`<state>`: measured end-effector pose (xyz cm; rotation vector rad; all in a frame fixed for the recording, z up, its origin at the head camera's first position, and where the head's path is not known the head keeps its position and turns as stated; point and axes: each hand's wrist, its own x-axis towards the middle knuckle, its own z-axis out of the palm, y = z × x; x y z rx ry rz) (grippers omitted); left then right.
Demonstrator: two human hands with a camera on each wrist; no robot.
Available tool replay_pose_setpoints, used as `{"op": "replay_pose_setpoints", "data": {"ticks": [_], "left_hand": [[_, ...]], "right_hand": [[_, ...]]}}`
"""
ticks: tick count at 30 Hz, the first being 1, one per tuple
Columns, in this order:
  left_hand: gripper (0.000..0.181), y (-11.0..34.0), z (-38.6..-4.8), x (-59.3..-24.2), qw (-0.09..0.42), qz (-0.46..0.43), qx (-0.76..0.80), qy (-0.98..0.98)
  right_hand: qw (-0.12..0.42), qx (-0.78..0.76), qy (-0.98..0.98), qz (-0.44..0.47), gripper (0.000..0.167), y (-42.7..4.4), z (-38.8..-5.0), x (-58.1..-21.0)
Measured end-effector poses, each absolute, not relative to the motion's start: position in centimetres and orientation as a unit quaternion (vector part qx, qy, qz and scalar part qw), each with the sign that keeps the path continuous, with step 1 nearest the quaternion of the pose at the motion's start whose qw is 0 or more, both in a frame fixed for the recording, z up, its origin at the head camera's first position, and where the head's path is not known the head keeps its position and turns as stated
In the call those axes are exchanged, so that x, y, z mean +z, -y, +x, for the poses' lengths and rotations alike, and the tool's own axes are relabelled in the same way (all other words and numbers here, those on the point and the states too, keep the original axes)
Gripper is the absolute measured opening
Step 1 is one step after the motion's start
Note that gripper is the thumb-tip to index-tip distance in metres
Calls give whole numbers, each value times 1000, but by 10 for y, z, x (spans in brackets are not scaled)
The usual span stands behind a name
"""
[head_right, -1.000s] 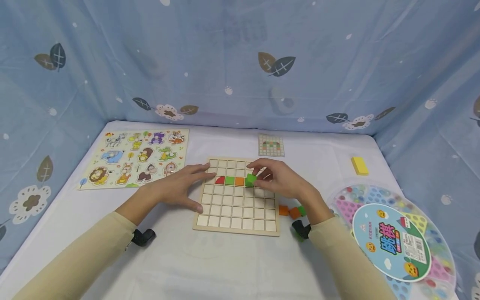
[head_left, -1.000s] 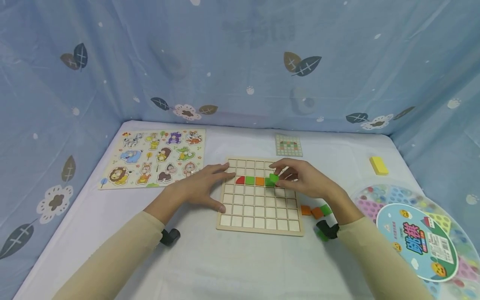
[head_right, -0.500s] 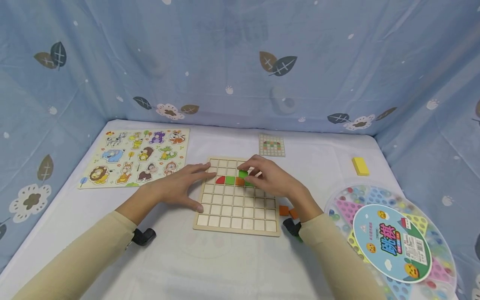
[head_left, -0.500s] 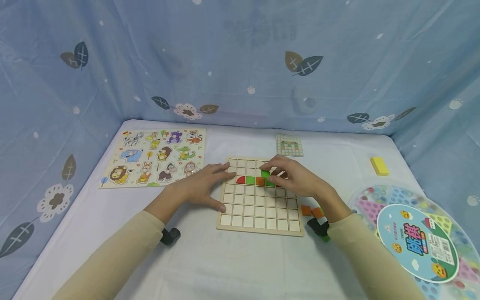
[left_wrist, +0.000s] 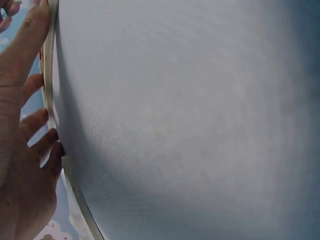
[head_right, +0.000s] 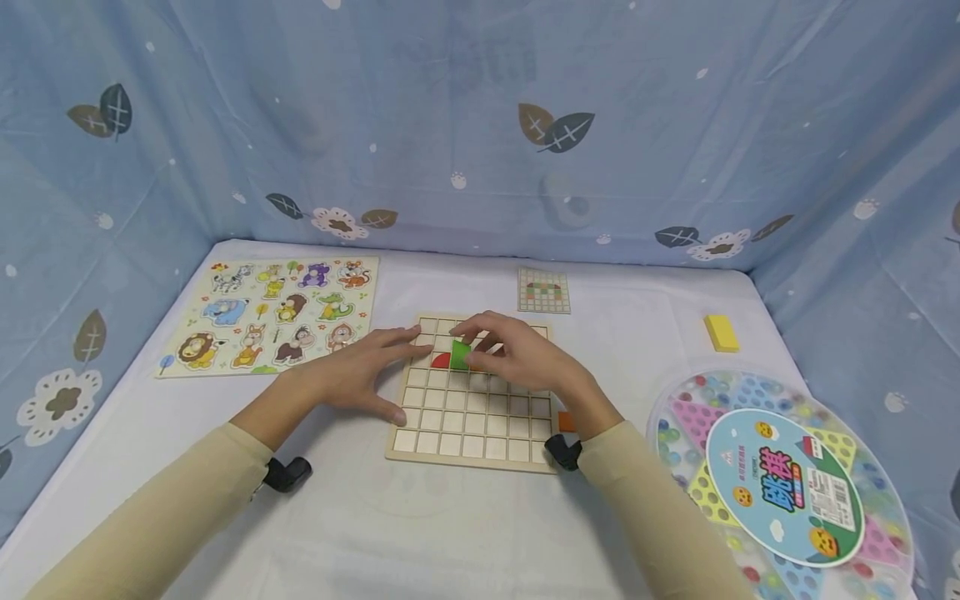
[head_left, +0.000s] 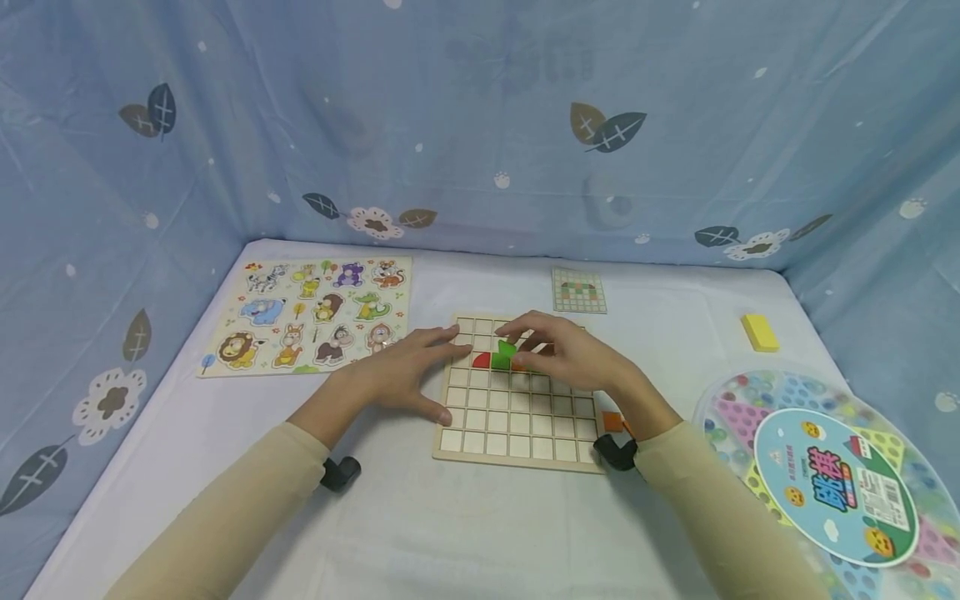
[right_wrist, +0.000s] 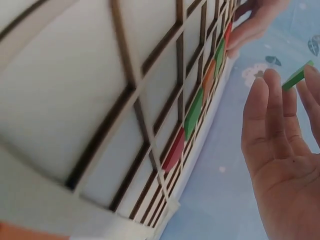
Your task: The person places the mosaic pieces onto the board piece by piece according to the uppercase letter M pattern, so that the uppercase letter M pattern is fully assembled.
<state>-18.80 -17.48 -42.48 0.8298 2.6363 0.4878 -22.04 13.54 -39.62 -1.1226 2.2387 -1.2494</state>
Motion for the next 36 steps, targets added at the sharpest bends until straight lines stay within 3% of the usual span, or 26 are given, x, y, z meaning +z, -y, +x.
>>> {"op": "replay_pose_setpoints", "data": {"ticks": [36], "left_hand": [[107,175,-187,-422,163,305,162,-924]], "right_hand": [[217,-310,-839,-391,48,-83,-221,-407]]}}
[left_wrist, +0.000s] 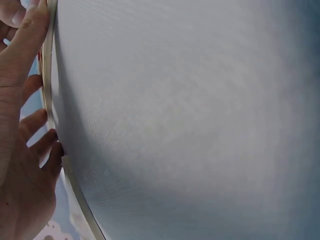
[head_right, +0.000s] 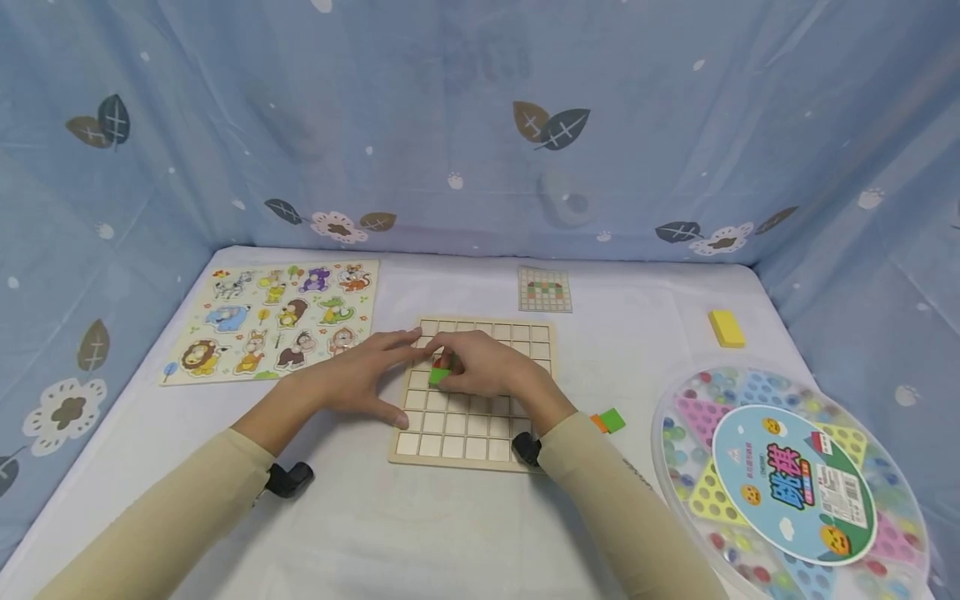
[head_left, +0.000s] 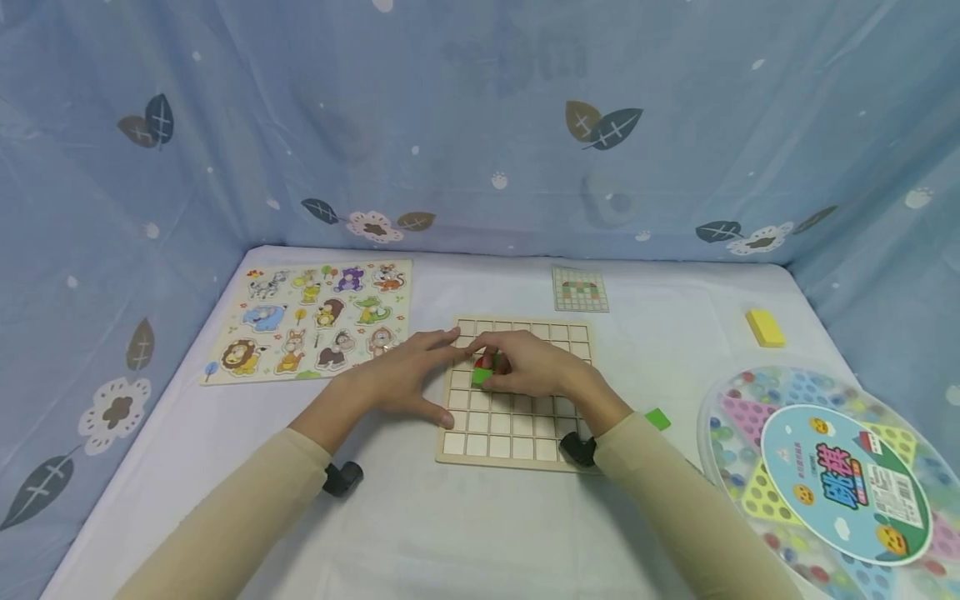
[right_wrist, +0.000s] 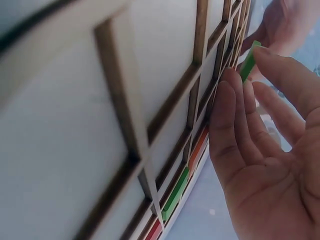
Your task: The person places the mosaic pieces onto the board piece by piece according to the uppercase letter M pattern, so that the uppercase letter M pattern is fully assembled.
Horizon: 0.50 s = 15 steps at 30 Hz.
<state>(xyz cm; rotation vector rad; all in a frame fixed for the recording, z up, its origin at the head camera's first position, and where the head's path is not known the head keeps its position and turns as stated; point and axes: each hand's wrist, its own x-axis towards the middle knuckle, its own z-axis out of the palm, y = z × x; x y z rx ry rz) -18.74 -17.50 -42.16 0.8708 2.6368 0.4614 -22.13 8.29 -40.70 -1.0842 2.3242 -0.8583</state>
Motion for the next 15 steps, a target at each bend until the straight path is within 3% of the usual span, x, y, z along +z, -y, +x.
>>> {"op": "replay_pose_setpoints", "data": {"ticks": [15], "left_hand": [[107,175,-188,-423,157,308,166,-924]], "right_hand": [[218,-289,-853,-376,50,-79,-222,-408]]}}
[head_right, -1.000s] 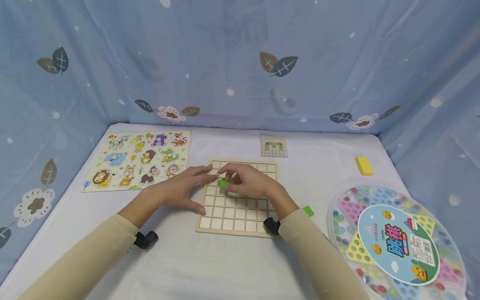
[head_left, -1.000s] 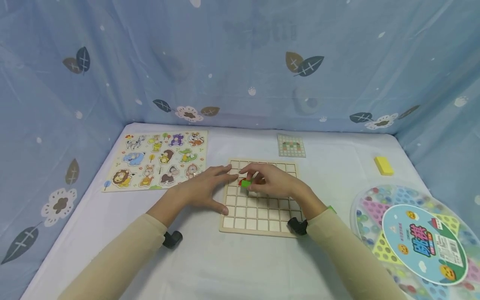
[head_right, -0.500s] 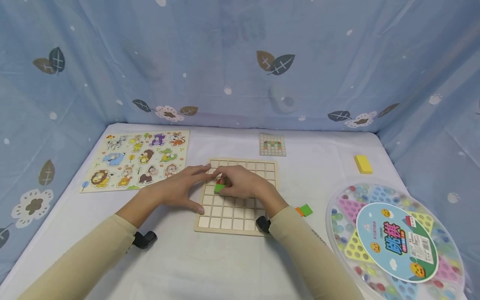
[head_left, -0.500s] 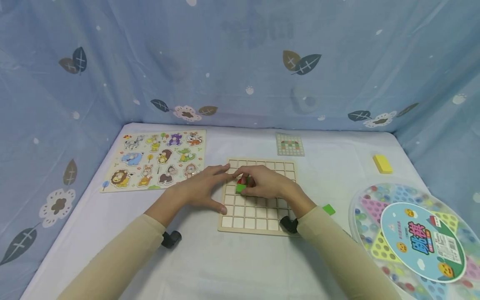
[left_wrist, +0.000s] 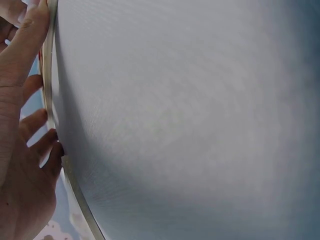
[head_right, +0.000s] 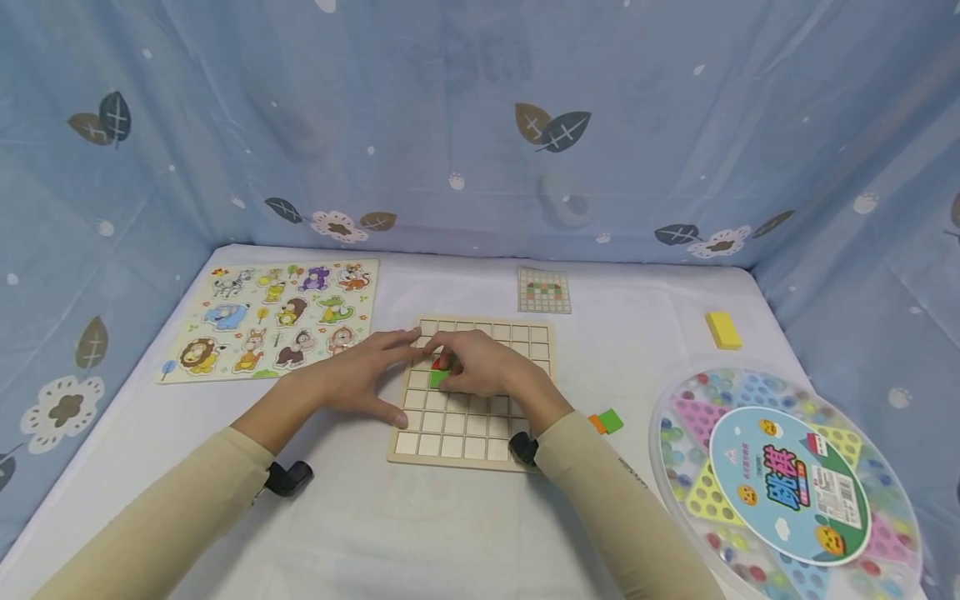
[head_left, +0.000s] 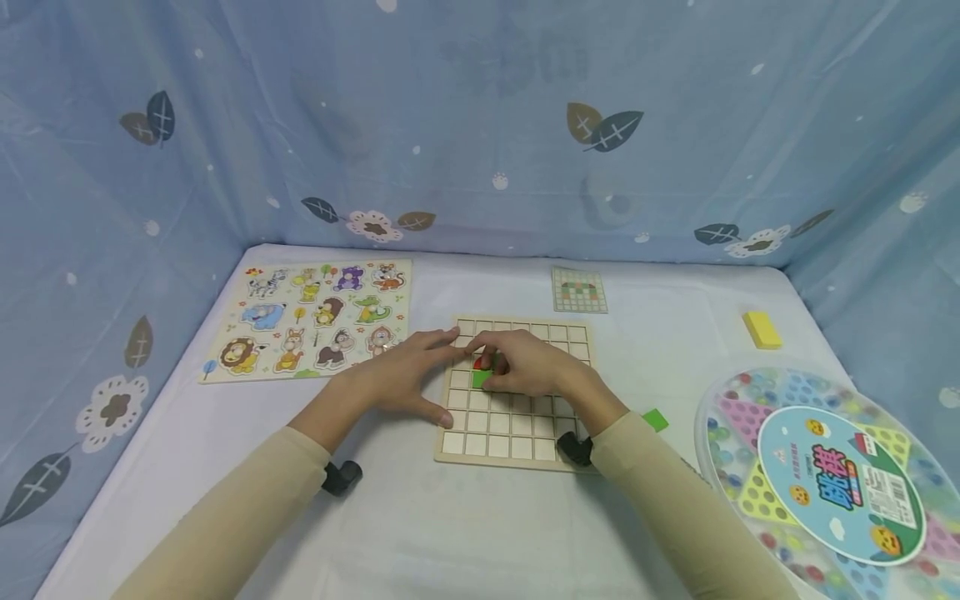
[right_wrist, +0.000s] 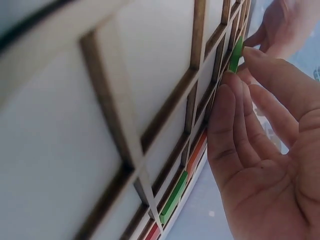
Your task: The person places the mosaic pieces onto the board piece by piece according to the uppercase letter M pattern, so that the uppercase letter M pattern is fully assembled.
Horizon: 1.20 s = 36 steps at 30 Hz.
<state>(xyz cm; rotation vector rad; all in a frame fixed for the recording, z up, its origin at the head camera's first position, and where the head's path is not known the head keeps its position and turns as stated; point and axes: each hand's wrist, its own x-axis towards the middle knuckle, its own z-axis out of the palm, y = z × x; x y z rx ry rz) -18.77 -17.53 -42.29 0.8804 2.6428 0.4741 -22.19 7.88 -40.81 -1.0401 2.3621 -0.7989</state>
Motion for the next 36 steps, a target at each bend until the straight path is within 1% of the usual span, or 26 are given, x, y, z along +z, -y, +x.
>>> {"op": "replay_pose_setpoints", "data": {"ticks": [8,14,20,23,29,36], "left_hand": [[108,175,-188,-423,162,305,163,-924],[113,174,-188,-423,162,305,168,-923],[115,178,-188,-422,182,292,176,-922],[113,182,-188,-420,184,292,180,-921],[100,190,-182,-415,175,280,172,-928],[97,190,-175,-421,161,285,177,-928]], "right_hand": [[219,-292,-856,-367,51,-81,-222,-410],[220,-298,-853,-368,54,-83,-221,-408],[221,-311,-849,-366,53,-86,-221,-407],[218,-318,-846,-369,53,-86,-221,-407],[219,-335,-834,-379,51,-88,-220,-406],[227,-325,-831,-389,48,-94,-219,-400]]}}
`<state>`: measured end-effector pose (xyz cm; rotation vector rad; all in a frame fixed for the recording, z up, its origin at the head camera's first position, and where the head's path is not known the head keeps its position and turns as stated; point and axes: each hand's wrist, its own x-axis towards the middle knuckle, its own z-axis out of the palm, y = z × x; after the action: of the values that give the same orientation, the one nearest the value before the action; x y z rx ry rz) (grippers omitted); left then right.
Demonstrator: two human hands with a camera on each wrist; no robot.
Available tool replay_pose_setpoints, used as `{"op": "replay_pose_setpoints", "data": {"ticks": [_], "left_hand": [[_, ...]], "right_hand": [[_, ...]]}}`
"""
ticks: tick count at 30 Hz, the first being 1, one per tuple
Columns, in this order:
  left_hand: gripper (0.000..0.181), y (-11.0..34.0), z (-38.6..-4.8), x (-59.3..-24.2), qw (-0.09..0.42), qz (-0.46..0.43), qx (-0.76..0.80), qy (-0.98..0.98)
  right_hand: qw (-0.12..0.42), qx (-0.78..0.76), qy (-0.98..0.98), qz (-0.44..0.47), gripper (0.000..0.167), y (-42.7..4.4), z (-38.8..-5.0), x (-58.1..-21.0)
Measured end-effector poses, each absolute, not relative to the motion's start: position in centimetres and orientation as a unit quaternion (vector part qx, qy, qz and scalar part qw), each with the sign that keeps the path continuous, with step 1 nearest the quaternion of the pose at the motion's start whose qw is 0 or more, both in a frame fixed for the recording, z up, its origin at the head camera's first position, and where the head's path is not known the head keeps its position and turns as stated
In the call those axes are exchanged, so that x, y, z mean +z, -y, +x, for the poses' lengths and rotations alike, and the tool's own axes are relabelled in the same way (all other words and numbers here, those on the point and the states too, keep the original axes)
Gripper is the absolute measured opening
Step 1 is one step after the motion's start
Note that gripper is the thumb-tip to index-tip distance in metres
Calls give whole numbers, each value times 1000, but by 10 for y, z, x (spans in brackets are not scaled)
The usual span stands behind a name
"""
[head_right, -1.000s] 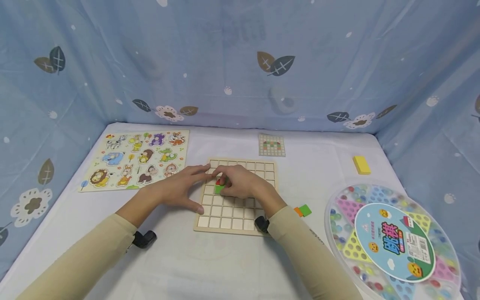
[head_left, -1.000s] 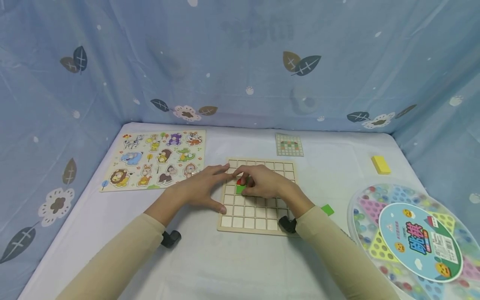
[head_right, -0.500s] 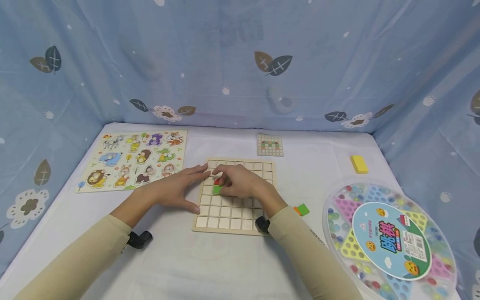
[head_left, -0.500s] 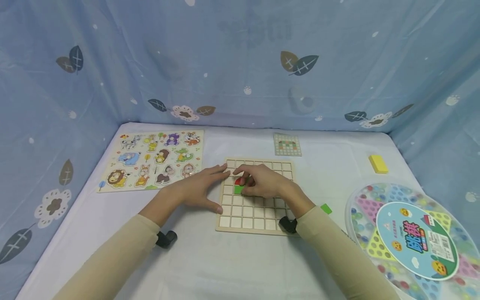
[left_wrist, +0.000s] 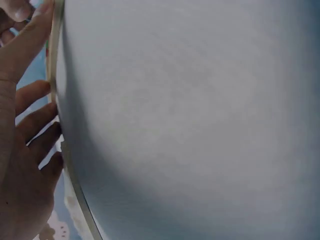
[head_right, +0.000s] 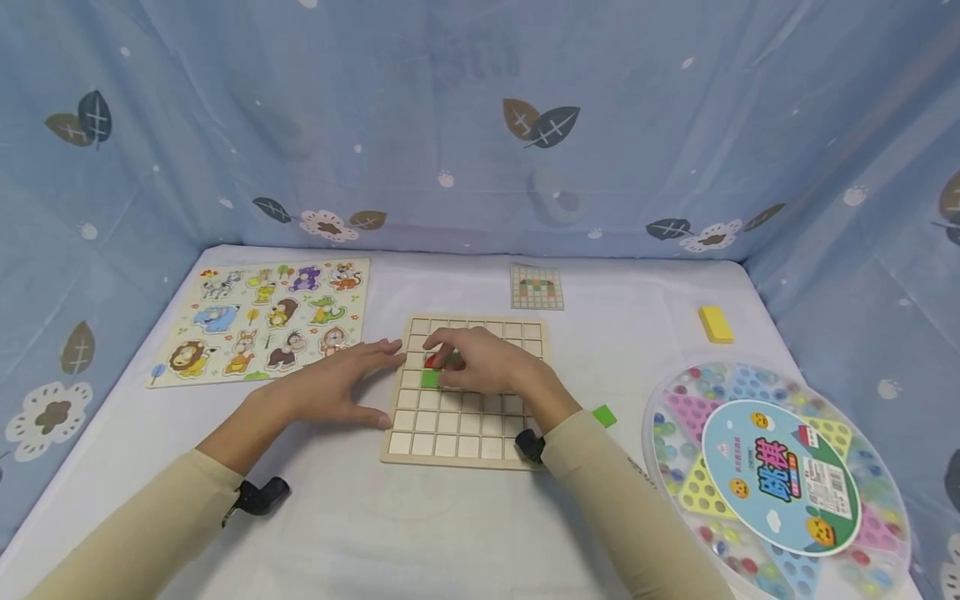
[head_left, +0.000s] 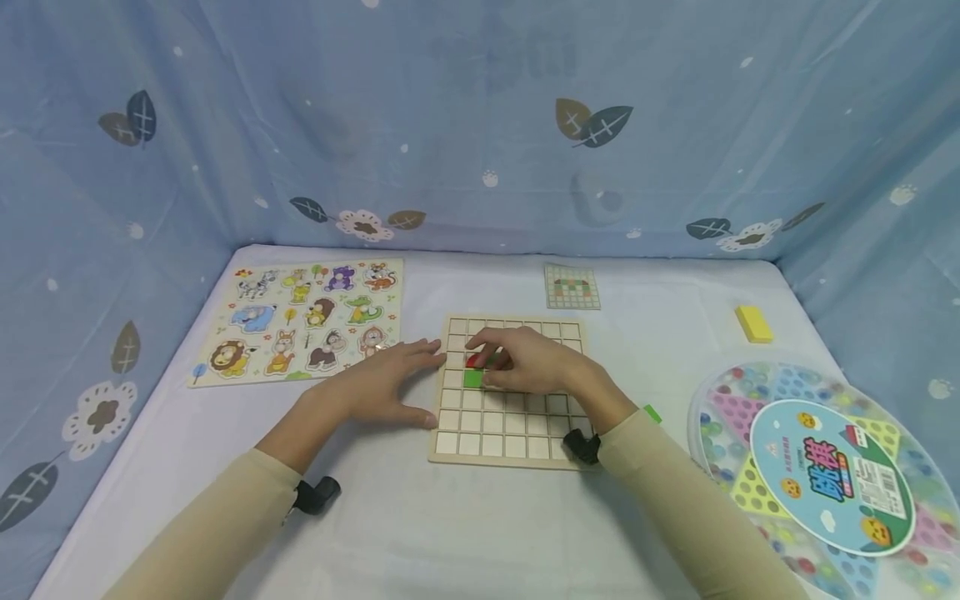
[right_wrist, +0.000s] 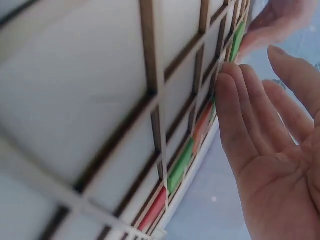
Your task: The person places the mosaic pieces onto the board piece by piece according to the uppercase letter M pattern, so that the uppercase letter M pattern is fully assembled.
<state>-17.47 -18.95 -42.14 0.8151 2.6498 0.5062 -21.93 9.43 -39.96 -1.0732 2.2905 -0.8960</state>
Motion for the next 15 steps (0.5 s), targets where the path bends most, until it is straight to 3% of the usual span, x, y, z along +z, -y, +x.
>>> {"op": "replay_pose_setpoints", "data": {"ticks": [15], "left_hand": [[98,188,-173,-424,133,293,141,-936]], "right_hand": [[210,-341,-832,-384,42,-147,-211,-378]]}}
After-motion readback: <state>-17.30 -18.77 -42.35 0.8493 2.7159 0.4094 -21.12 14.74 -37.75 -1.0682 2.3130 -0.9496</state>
